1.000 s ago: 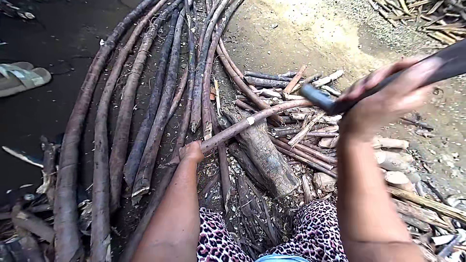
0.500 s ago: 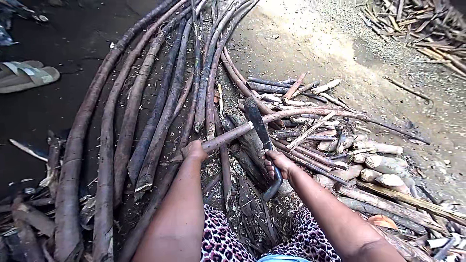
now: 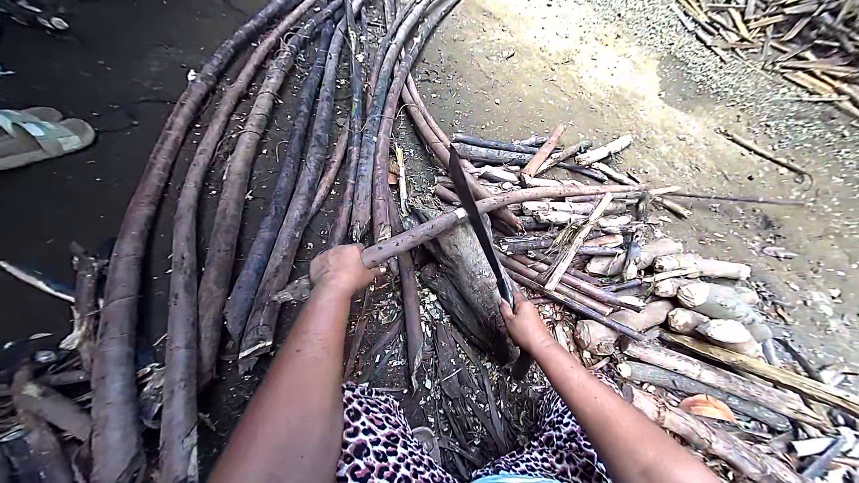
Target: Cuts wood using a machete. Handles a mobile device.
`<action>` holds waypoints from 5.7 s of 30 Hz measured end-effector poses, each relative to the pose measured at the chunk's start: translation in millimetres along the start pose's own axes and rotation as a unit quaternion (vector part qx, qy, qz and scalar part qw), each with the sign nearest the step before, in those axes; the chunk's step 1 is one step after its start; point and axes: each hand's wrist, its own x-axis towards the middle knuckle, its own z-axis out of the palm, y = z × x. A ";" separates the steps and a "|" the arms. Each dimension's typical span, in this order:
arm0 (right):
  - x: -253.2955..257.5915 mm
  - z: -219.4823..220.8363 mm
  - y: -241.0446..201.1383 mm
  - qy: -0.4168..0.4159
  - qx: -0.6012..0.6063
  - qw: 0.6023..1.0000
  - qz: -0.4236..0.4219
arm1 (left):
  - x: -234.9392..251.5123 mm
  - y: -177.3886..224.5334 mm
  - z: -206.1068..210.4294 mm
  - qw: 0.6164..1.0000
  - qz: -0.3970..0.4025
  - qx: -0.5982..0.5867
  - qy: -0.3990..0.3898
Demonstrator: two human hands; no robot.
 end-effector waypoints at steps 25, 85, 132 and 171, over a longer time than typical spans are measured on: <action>49.6 -35.9 -30.5 -0.101 -0.090 0.990 0.026 | 45.9 11.7 -7.6 0.989 0.036 0.016 -0.146; 28.8 -30.4 -1.7 -0.182 0.308 0.925 0.129 | 57.0 -14.0 11.8 0.980 0.015 -0.031 -0.196; 5.9 -14.6 -25.7 -0.086 0.264 0.958 0.074 | 35.5 -36.7 34.7 0.964 0.034 -0.150 -0.219; -71.6 -151.1 -92.6 0.189 0.362 0.855 -0.321 | 67.0 -56.8 56.1 0.991 0.029 -0.077 -0.105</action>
